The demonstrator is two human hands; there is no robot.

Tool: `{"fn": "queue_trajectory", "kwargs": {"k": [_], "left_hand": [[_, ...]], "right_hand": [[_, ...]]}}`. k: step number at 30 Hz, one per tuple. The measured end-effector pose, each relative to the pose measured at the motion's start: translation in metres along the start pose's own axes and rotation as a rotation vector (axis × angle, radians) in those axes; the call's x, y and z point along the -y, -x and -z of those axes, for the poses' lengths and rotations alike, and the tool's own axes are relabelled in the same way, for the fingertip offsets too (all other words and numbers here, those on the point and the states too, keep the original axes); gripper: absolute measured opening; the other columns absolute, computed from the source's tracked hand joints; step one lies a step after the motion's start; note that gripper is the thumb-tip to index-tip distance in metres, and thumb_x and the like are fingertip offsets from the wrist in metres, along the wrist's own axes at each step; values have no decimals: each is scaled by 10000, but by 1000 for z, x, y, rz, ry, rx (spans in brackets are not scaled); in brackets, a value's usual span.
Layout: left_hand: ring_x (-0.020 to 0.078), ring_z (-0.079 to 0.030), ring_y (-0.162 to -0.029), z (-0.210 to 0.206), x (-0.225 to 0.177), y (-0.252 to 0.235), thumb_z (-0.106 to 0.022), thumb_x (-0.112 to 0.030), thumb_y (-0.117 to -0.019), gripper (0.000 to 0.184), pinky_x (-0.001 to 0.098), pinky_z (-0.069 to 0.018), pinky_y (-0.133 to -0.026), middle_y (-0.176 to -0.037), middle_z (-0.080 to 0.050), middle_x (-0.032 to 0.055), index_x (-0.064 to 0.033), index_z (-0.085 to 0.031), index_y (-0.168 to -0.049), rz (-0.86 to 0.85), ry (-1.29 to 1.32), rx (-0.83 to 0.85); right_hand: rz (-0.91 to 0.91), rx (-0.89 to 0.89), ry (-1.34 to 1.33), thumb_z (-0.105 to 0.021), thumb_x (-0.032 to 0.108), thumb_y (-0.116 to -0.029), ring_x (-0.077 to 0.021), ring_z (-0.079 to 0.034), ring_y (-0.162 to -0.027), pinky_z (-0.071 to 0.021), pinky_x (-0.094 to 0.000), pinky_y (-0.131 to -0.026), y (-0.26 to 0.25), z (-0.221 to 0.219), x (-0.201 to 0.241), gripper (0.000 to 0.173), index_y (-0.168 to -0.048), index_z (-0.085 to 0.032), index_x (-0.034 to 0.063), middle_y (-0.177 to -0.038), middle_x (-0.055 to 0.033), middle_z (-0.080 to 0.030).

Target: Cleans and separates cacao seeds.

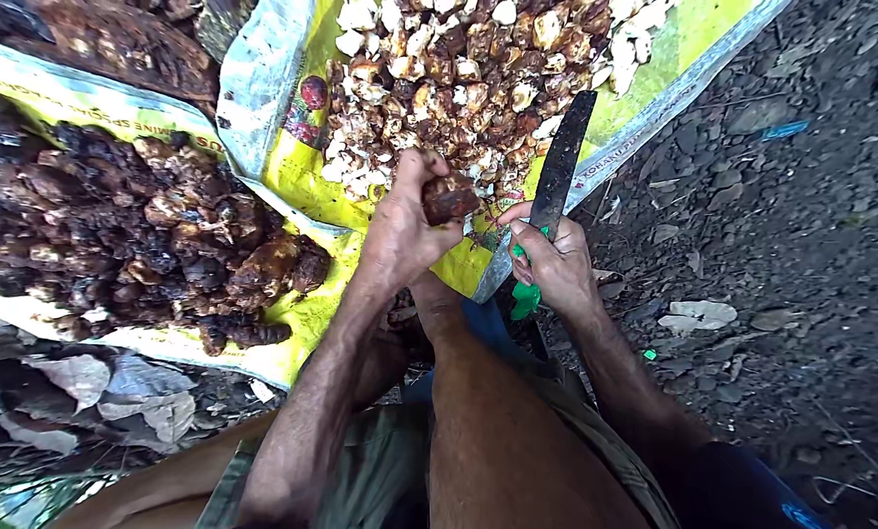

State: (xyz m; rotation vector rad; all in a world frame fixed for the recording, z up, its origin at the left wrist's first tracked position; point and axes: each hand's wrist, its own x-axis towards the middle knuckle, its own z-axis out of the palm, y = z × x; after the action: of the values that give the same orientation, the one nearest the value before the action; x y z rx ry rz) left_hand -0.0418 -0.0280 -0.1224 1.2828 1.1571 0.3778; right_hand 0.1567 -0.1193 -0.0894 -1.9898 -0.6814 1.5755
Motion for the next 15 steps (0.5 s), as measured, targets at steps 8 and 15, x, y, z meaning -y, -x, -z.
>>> {"fn": "queue_trajectory", "kwargs": {"k": [8, 15], "left_hand": [[299, -660, -1143, 17, 3, -10, -694, 118, -812, 648, 441, -590, -980, -1318, -590, 192, 32, -456, -1409, -84, 703, 54], [160, -650, -1120, 12, 9, -11, -871, -38, -736, 676, 333, -593, -941, -1280, -621, 89, -64, -597, -1354, -25, 306, -61]], "right_hand": [[196, -31, 496, -512, 282, -1067, -62, -516, -519, -449, -254, -475, 8, -6, 8, 253, -1231, -658, 156, -712, 29, -578], [209, -3, 594, -501, 306, -1063, -66, -534, -529, -464, -265, -489, 13, -4, 4, 266, -1204, -655, 142, -697, 30, -579]]}}
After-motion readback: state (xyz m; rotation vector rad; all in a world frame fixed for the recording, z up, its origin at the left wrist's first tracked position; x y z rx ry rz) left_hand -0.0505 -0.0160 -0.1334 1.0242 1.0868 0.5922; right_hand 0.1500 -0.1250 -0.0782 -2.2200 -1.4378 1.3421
